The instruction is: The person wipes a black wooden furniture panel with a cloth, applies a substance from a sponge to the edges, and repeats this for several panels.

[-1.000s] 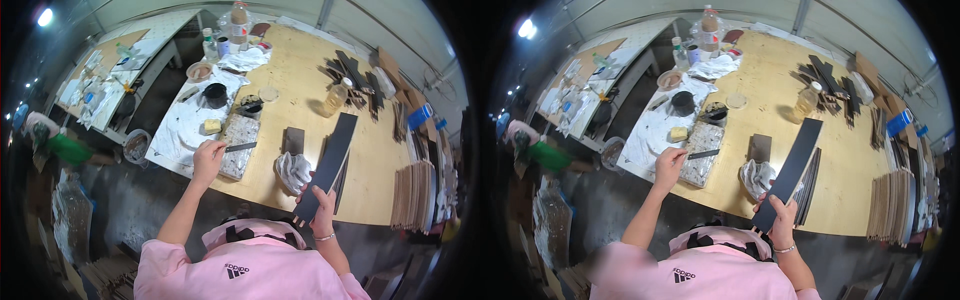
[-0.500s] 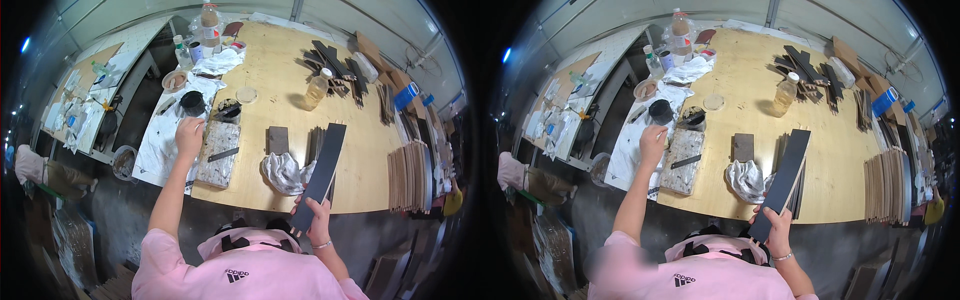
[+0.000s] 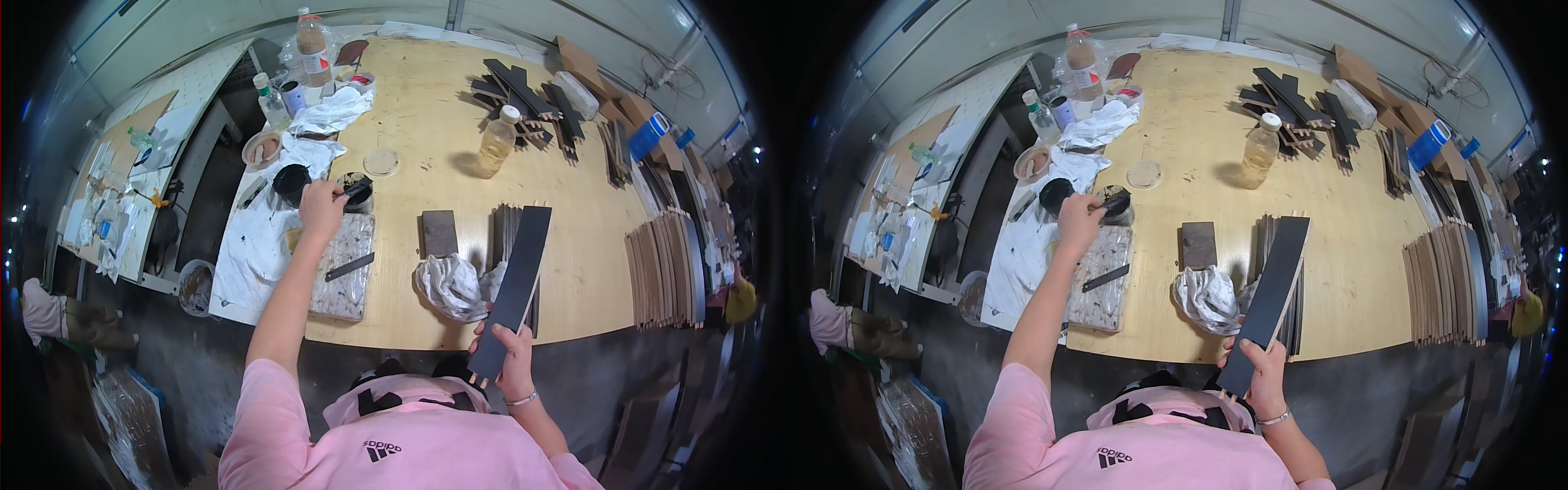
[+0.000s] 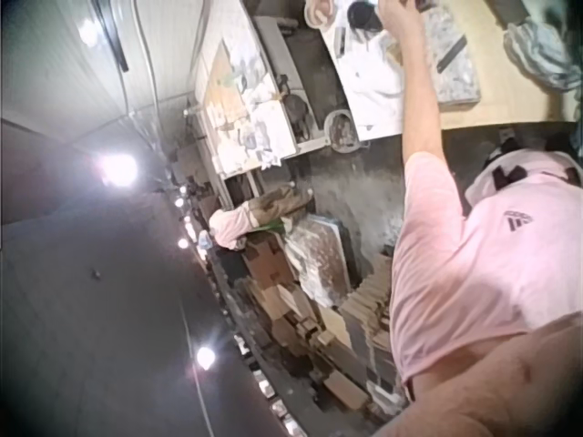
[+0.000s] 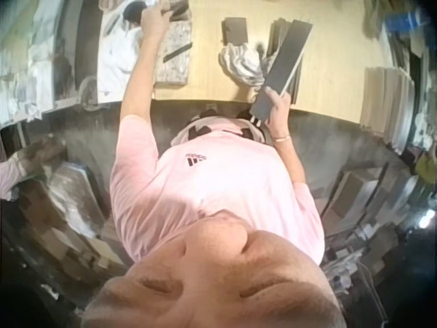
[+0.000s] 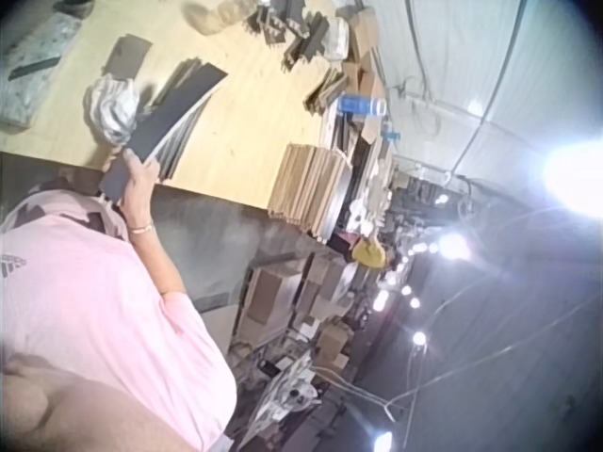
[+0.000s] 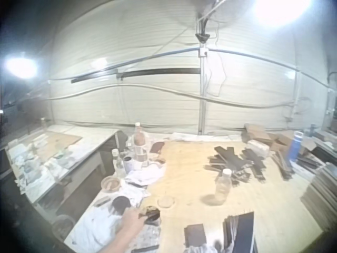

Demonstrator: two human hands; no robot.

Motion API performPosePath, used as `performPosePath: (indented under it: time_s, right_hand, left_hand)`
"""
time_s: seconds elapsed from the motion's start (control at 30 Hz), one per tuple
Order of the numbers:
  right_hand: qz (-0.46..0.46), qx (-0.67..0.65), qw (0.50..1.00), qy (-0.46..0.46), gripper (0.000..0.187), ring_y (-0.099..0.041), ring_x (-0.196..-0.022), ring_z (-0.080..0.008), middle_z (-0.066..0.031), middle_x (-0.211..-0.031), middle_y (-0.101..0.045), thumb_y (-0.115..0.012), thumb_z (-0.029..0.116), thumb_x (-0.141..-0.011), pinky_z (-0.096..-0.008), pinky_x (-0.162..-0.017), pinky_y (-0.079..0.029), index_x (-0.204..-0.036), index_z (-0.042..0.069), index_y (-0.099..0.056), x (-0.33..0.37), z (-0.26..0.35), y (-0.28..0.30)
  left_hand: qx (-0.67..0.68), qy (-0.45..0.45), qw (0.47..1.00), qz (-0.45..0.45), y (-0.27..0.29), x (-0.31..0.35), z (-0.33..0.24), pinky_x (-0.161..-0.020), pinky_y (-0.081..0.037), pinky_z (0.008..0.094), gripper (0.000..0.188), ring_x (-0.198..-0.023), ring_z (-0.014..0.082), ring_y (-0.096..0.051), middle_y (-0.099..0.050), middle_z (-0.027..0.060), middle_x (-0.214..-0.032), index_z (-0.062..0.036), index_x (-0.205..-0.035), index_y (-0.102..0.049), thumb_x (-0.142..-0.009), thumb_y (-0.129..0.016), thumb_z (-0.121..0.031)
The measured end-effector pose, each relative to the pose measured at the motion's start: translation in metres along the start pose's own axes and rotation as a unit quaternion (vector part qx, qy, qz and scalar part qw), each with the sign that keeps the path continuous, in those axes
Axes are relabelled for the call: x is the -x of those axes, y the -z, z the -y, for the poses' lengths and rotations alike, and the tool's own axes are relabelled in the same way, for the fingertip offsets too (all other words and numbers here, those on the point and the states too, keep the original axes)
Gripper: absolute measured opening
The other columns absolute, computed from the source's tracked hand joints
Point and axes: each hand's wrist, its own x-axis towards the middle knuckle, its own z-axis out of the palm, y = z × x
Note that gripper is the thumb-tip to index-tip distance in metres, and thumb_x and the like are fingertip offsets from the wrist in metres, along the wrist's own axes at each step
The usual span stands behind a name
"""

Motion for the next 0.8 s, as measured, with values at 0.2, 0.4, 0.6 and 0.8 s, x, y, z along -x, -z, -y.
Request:
performPosePath:
  time_s: [0.2,0.4,0.6,0.8]
  right_hand:
    - [-0.019,-0.012,1.000,0.007,0.046,-0.066,-0.062,-0.0235,-0.0143,-0.084,-0.062,-0.057,0.014,-0.083,-0.0342,-0.056,-0.055,-0.123,-0.007,-0.049,-0.001,-0.002,0.005]
    - [-0.021,-0.020,1.000,0.003,0.045,-0.066,-0.062,-0.0240,-0.0149,-0.083,-0.062,-0.056,0.012,-0.083,-0.0348,-0.057,-0.055,-0.123,-0.007,-0.050,0.001,-0.005,0.002]
    - [-0.019,-0.024,1.000,0.002,0.044,-0.066,-0.063,-0.0249,-0.0151,-0.083,-0.062,-0.056,0.010,-0.084,-0.0347,-0.058,-0.055,-0.123,-0.007,-0.050,0.004,-0.006,0.004]
    - [-0.030,-0.041,0.999,0.001,0.041,-0.066,-0.062,-0.0247,-0.0149,-0.083,-0.062,-0.056,0.009,-0.084,-0.0338,-0.056,-0.054,-0.121,-0.007,-0.050,0.006,-0.006,0.006]
  left_hand:
    - [-0.022,-0.016,0.999,-0.033,0.017,-0.004,-0.013,-0.072,-0.049,0.0433,0.009,-0.084,0.0302,-0.060,-0.061,0.0084,-0.084,-0.0093,-0.084,-0.066,-0.078,-0.071,-0.014]
    - [-0.103,-0.141,0.985,-0.007,-0.003,-0.019,-0.008,-0.069,-0.052,0.0418,0.005,-0.085,0.0295,-0.061,-0.061,0.0108,-0.082,-0.0060,-0.080,-0.067,-0.077,-0.064,-0.009]
    - [-0.104,-0.101,0.983,0.113,-0.011,-0.036,-0.013,-0.069,-0.054,0.0453,0.009,-0.082,0.0360,-0.066,-0.068,0.0178,-0.082,-0.0032,-0.076,-0.070,-0.072,-0.063,-0.007]
    - [-0.123,-0.078,0.982,0.117,-0.015,-0.038,-0.008,-0.071,-0.054,0.0464,0.008,-0.079,0.0367,-0.068,-0.068,0.0193,-0.080,-0.0039,-0.074,-0.071,-0.073,-0.064,-0.008]
